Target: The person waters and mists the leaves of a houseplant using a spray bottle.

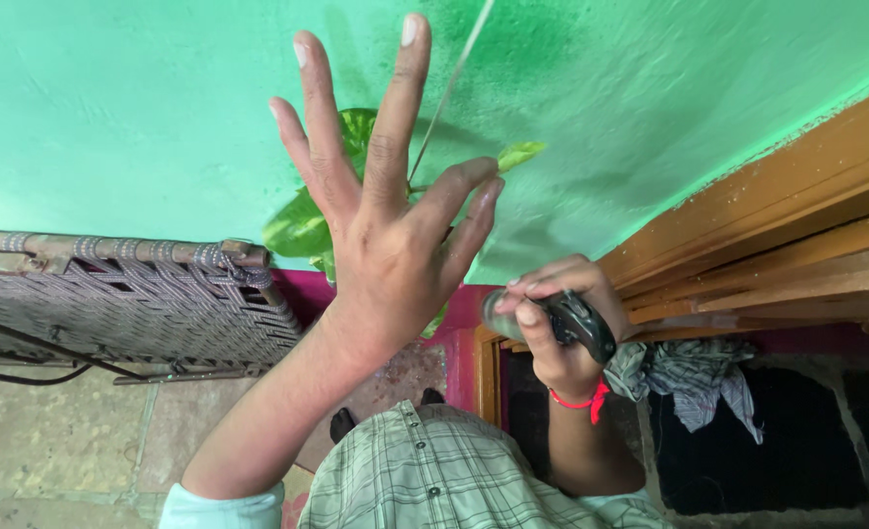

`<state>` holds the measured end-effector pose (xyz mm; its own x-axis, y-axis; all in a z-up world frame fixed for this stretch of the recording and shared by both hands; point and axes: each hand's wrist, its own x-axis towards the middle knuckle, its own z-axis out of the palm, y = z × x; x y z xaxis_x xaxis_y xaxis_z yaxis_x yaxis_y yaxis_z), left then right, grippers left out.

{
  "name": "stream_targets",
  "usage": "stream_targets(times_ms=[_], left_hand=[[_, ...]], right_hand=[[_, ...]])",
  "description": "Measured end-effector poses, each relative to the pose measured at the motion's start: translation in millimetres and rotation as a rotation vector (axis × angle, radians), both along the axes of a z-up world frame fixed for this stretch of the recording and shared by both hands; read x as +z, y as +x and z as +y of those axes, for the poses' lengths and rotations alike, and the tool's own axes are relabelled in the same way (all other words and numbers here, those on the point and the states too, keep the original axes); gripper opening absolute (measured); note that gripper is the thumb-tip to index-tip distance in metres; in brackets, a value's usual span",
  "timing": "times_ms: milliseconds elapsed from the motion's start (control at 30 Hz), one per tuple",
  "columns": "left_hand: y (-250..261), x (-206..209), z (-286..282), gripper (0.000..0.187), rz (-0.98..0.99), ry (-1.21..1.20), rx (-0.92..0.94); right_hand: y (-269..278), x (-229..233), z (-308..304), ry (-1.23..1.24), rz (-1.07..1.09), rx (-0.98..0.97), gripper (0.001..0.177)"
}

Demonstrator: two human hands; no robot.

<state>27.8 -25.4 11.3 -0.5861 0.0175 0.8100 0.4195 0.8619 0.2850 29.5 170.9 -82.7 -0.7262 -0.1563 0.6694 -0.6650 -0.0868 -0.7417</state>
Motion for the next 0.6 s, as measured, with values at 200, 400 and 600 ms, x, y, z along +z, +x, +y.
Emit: stream_targets(times_ms=[200, 400, 600], left_hand=[[11.7, 1.5, -26.0, 0.025, 0.052, -0.007, -0.187], [31.1, -16.7, -67.8, 0.033, -0.011, 0.143, -0.253], [21.1, -24.3, -79.2, 0.059, -0.177, 0.175, -0.323]], right_hand=[[5.1, -8.0, 0.0, -0.041, 0.024, 0.073, 0.04], [30.1, -25.8, 9.3, -0.173, -0.1, 0.061, 0.033], [43.9, -26.0, 9.3, 0.012, -0.079, 0.021, 0.038]])
